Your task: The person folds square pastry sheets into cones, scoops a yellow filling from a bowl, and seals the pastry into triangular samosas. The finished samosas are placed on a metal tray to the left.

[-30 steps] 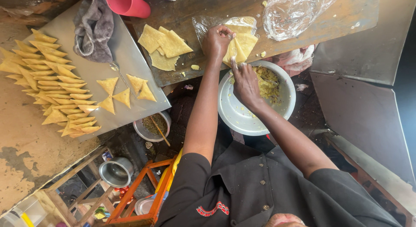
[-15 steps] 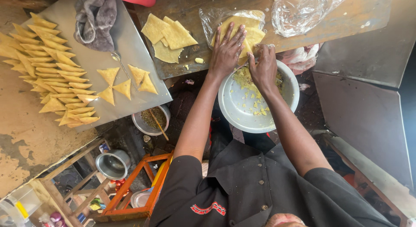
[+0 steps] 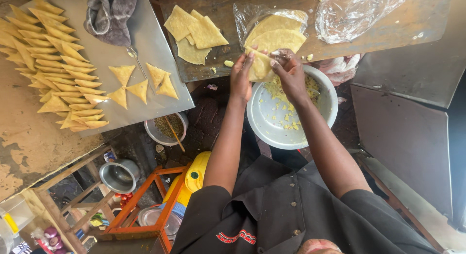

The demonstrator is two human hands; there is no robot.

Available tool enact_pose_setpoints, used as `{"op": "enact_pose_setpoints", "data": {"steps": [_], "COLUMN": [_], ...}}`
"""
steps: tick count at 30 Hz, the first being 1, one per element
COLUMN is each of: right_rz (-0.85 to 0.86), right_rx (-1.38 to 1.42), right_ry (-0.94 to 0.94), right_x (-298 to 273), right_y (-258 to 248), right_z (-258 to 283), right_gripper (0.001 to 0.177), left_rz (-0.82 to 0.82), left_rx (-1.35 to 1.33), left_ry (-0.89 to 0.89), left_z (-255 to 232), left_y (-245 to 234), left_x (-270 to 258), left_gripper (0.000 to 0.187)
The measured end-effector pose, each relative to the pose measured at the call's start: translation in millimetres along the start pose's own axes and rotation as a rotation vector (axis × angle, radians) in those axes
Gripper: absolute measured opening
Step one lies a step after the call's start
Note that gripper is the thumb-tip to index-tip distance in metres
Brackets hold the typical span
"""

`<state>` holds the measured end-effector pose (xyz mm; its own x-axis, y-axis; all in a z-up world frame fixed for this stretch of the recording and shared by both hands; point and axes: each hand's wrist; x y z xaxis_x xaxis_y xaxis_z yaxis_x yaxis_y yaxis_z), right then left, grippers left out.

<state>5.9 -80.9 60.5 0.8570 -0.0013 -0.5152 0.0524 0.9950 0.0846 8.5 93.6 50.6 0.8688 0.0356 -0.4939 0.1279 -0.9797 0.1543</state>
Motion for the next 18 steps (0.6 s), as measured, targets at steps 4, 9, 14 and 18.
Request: {"op": "enact_pose_setpoints", "data": {"steps": [4,9,14,18], "right_rz": [-0.144,-0.306,-0.28,-0.293], "right_rx": [-0.318,-0.906,-0.617,-0.618], "right_ry": [-0.353,-0.784,-0.452,-0.47], "right_x": [19,51,59,59], "right_y": [-18,-49,-52,-52], "right_z": [-6,-16,-10,-1], "right_gripper": [0.032,0.03,0.014,0.02], "left_rz": [-0.181,-0.631,-0.466,-0.198], "left_rx": [0.018,0.691,1.006,0.948], "left_ry": [0.055,0.458,0.583,0.286], "left_z": [-22,-59,-66,-39], "left_y": [-33,-89,-90,-50], "left_x": [4,25,32,12], "left_gripper": [0.026,0.029,0.025,0.024]}}
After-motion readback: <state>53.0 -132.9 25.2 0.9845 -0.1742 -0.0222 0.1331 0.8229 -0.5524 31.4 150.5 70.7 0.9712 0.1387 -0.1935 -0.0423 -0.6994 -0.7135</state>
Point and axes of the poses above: each hand's wrist, its own x-axis towards the middle knuckle, its own y-axis out of the palm, z = x × y, and after that the axes turned 15 degrees about x, right-handed
